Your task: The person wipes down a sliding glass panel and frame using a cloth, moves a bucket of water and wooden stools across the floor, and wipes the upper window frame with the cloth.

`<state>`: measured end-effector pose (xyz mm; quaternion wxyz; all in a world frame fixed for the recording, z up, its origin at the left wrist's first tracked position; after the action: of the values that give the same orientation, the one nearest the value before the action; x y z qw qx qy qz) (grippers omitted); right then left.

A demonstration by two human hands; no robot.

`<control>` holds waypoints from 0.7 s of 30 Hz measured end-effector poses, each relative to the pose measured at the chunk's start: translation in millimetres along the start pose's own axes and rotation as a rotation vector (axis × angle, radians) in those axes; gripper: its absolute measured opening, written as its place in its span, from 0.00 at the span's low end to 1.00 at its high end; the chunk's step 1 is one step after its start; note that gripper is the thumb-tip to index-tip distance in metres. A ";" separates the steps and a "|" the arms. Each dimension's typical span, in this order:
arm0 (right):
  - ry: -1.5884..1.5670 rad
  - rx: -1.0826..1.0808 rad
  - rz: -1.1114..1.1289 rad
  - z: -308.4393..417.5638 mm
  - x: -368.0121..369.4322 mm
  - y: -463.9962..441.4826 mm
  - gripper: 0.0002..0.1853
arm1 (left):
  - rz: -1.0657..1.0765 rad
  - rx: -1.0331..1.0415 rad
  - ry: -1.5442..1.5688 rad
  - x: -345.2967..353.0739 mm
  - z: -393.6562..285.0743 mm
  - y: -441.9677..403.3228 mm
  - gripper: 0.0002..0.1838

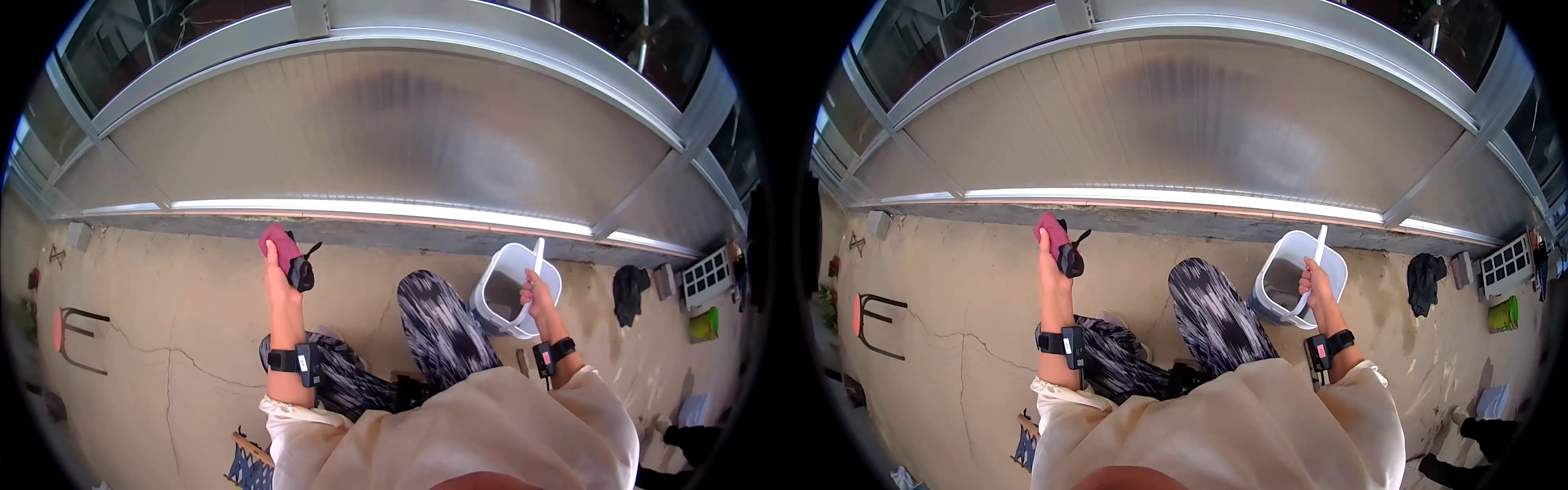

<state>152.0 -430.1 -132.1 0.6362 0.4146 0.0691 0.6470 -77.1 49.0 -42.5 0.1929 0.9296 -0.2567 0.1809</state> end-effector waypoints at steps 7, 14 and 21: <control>0.029 0.063 0.103 5.8 67.0 -7.2 0.12 | -0.030 -0.015 -0.012 25.9 -8.8 12.0 0.23; 0.375 0.224 0.339 -8.9 175.3 4.6 0.11 | -0.039 0.010 0.083 38.6 -24.9 30.5 0.27; 0.692 0.426 0.691 -104.5 306.3 26.0 0.10 | -0.117 0.020 0.324 42.0 -16.8 20.8 0.31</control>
<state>113.7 -119.4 -46.2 0.2280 0.2954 0.2641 0.8894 -58.8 22.9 -4.2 0.2328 0.9034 -0.1660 0.3195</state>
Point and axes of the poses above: each hand's wrist, its own y-axis away from the middle knuckle, its own x-axis out of the palm, z = x × y, the point moved 1 cm from there along -y, towards the middle knuckle, and after that the axes turned 12 degrees about -y, right-handed, at the moved point
